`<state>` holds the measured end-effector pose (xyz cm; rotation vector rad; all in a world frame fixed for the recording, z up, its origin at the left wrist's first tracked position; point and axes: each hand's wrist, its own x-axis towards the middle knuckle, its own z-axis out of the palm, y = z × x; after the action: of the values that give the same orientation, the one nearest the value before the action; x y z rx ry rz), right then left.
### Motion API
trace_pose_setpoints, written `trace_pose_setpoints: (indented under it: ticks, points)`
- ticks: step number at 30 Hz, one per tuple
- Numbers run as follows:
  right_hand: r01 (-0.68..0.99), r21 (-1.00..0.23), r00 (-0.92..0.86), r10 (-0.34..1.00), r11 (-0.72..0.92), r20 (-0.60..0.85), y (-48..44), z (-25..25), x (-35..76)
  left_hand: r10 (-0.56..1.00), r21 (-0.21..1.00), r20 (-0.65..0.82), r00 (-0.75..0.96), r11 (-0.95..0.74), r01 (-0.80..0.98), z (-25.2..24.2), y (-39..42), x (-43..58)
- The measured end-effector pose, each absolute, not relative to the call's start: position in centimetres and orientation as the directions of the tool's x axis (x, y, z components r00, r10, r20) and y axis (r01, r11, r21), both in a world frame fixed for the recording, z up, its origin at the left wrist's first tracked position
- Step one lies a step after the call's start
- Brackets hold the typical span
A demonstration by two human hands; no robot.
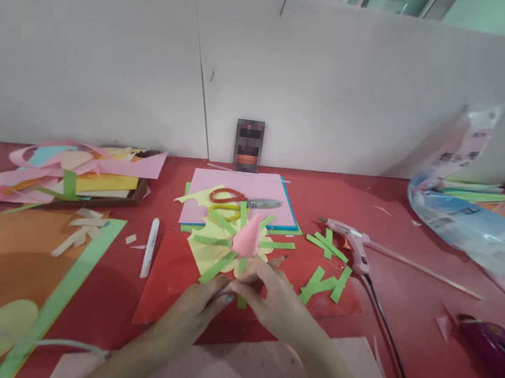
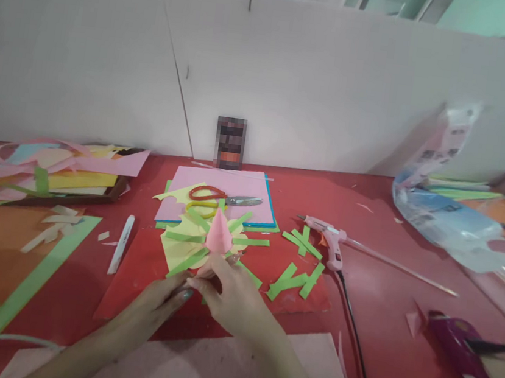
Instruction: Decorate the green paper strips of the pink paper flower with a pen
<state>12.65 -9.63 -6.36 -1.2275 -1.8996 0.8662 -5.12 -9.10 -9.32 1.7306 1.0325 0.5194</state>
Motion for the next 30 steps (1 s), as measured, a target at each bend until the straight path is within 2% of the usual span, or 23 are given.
trace_pose_setpoints:
  ticks: [5,9,10,14,16,21,30]
  points:
    - [0.466,-0.835,-0.291,0.942,0.291,0.166,-9.9,-6.0,12.6,0.830,0.907,-0.120,0.545,-0.131,0.400,-9.1,-9.1,-5.1]
    - [0.432,-0.864,-0.253,0.954,0.260,0.161,-9.5,-6.4,13.3,0.835,0.906,-0.039,0.549,-0.203,0.372,-8.9,-9.4,-5.3]
    - [0.431,-0.868,-0.197,0.964,0.247,0.177,-9.3,-6.5,13.5,0.846,0.899,-0.016,0.533,-0.221,0.378,-8.9,-9.5,-5.4]
    - [0.415,-0.902,0.271,0.930,0.120,0.249,-8.3,-7.1,14.7,0.916,0.860,0.084,0.393,-0.266,0.436,-8.9,-9.5,-5.7]
    - [0.427,-0.903,0.359,0.908,0.046,0.216,-7.8,-7.3,15.1,0.941,0.827,0.144,0.306,-0.284,0.486,-8.9,-9.2,-5.6]
    - [0.548,-0.836,0.337,0.920,-0.021,0.198,-7.5,-7.7,14.9,0.950,0.721,0.224,0.217,-0.312,0.619,-9.9,-8.4,-5.6]
    - [0.426,-0.889,0.158,0.954,0.166,0.253,-8.0,-8.4,13.0,0.906,0.625,0.278,0.321,-0.424,0.656,-11.4,-8.1,-5.8]
